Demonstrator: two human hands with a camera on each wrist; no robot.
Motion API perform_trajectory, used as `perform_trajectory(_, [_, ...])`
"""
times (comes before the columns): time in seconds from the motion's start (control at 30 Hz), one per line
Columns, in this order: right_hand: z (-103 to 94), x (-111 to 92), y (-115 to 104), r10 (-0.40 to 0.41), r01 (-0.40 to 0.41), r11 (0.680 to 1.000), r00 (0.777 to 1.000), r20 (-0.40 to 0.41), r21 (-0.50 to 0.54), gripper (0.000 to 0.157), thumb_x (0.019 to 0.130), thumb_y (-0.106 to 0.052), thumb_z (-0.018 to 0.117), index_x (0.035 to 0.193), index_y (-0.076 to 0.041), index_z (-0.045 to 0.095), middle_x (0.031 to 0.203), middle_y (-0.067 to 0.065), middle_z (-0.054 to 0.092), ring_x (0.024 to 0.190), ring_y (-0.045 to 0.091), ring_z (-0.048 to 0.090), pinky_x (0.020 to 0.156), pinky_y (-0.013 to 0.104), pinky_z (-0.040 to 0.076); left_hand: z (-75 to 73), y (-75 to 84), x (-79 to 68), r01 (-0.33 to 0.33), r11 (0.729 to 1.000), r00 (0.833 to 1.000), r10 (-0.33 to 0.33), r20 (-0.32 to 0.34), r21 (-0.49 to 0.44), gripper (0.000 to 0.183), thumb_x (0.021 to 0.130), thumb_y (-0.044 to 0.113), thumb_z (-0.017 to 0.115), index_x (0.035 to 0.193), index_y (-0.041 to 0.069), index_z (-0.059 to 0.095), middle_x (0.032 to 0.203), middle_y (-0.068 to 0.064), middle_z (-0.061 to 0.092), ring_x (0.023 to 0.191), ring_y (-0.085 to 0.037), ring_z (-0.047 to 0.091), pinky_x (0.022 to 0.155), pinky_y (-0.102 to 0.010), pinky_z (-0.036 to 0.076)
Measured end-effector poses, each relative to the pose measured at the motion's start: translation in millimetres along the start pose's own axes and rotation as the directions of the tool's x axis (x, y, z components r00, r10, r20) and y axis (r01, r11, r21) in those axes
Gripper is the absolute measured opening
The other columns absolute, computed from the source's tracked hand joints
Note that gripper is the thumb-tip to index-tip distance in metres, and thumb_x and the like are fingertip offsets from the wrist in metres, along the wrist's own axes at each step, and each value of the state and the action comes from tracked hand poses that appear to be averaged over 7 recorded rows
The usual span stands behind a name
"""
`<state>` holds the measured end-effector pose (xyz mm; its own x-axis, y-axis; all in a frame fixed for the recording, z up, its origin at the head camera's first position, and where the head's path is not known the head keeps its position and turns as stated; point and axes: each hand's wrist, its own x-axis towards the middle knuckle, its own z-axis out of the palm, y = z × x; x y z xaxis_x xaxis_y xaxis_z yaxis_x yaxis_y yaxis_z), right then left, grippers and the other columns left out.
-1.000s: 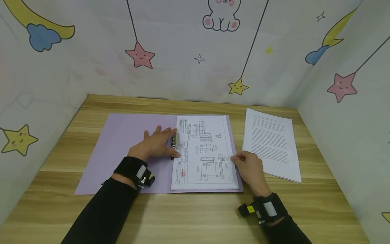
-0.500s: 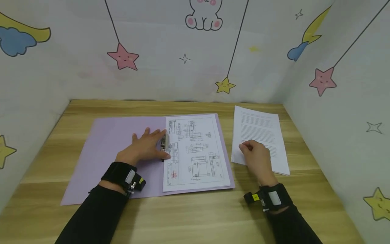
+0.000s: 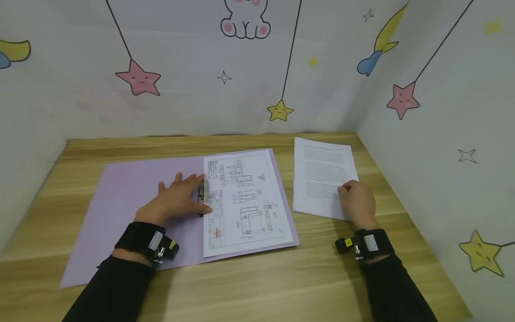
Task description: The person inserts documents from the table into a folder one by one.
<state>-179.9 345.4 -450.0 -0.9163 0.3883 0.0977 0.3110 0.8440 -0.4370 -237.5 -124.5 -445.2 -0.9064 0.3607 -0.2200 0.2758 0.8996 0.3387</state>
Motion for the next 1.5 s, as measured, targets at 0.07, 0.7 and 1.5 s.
perform_trajectory(0.07, [-1.1,2.4,3.8,0.024,-0.023,1.000,1.000,0.014,-0.020,0.027,0.097,-0.022,0.055,0.101,0.001,0.068,0.094,0.020,0.069,0.079,0.033,0.061,0.059,0.041,0.044,-0.4,-2.3,-1.9,0.004,1.000,1.000,-0.004,0.003,-0.004,0.114,0.069,0.071,0.070,0.155,0.016,0.021,0.158,-0.022,0.023,0.140,-0.055,0.001,0.098,-0.083,-0.003])
perform_trajectory(0.7, [-6.7,13.5,41.0,0.194,-0.194,0.981,0.981,0.016,-0.027,0.045,0.090,-0.035,0.066,0.109,0.006,0.063,0.096,0.022,0.065,0.080,0.033,0.057,0.055,0.039,0.039,-2.6,-0.6,-1.3,0.000,1.000,1.000,0.001,0.012,-0.005,0.115,0.068,0.073,0.068,0.156,0.017,0.019,0.159,-0.022,0.021,0.141,-0.053,0.000,0.098,-0.083,-0.003])
perform_trajectory(1.5, [-35.6,11.8,30.4,0.254,-0.278,0.883,0.960,0.114,0.379,0.056,0.099,-0.042,0.045,0.134,0.000,0.055,0.121,0.019,0.058,0.097,0.028,0.056,0.066,0.032,0.047,-3.3,2.5,-2.8,0.027,1.000,0.999,-0.026,0.019,-0.009,0.111,0.070,0.072,0.069,0.155,0.020,0.020,0.160,-0.017,0.019,0.143,-0.048,-0.002,0.101,-0.080,-0.005])
